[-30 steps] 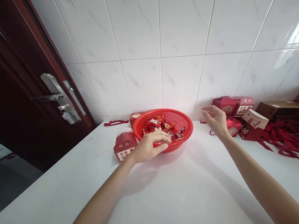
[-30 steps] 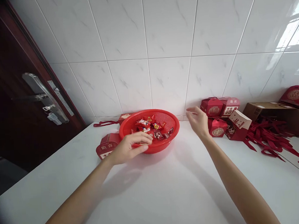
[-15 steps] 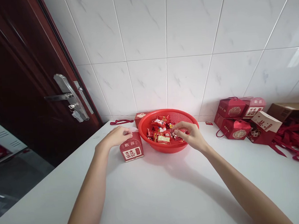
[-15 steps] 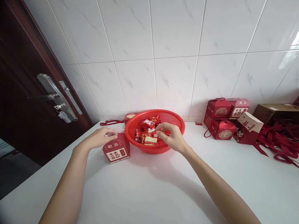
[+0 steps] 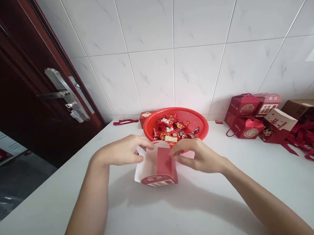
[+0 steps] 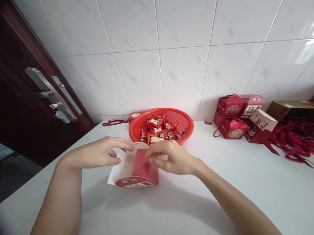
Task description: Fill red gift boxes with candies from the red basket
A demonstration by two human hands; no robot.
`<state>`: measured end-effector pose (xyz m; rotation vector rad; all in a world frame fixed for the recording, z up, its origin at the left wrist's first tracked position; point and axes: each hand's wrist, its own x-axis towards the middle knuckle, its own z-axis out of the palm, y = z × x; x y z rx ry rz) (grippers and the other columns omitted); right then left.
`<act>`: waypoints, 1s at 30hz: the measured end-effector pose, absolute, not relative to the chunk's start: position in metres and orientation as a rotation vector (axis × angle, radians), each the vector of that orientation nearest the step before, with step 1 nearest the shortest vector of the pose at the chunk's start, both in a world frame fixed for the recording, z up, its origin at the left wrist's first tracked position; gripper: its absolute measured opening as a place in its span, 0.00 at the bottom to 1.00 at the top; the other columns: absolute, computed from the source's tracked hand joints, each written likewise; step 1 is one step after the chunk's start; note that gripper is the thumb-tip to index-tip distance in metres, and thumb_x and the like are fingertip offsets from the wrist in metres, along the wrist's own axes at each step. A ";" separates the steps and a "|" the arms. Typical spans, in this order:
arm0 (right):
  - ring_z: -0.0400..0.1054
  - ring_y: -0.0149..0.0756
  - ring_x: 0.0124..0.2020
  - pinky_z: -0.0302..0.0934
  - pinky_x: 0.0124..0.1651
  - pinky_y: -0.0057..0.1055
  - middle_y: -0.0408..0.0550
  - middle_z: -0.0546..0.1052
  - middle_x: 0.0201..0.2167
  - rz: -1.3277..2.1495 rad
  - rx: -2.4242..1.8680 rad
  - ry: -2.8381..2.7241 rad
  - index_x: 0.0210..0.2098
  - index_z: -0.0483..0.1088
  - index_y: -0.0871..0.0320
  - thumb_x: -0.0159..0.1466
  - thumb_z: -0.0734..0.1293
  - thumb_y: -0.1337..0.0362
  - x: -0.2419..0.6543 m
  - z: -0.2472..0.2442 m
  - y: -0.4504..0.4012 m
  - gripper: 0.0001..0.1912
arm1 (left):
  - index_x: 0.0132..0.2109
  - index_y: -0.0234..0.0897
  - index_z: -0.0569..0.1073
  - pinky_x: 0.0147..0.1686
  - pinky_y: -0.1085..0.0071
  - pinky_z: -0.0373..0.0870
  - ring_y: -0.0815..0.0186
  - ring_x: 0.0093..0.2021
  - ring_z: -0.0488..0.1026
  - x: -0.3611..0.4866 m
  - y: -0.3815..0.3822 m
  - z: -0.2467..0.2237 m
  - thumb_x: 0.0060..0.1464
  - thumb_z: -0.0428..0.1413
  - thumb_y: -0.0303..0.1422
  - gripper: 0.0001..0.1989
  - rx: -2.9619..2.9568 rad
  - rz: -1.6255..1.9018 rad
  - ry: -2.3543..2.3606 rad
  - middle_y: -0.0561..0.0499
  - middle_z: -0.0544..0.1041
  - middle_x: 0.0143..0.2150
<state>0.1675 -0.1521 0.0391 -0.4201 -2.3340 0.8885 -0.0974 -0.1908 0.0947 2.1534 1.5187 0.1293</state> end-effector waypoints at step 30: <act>0.71 0.50 0.45 0.61 0.45 0.39 0.50 0.78 0.41 0.389 -1.215 -3.003 0.43 0.73 0.54 0.55 0.75 0.56 0.206 0.053 -0.170 0.18 | 0.52 0.42 0.71 0.32 0.70 0.66 0.55 0.42 0.74 -0.043 -0.186 0.056 0.45 0.62 0.44 0.27 2.014 -0.179 1.492 0.49 0.76 0.44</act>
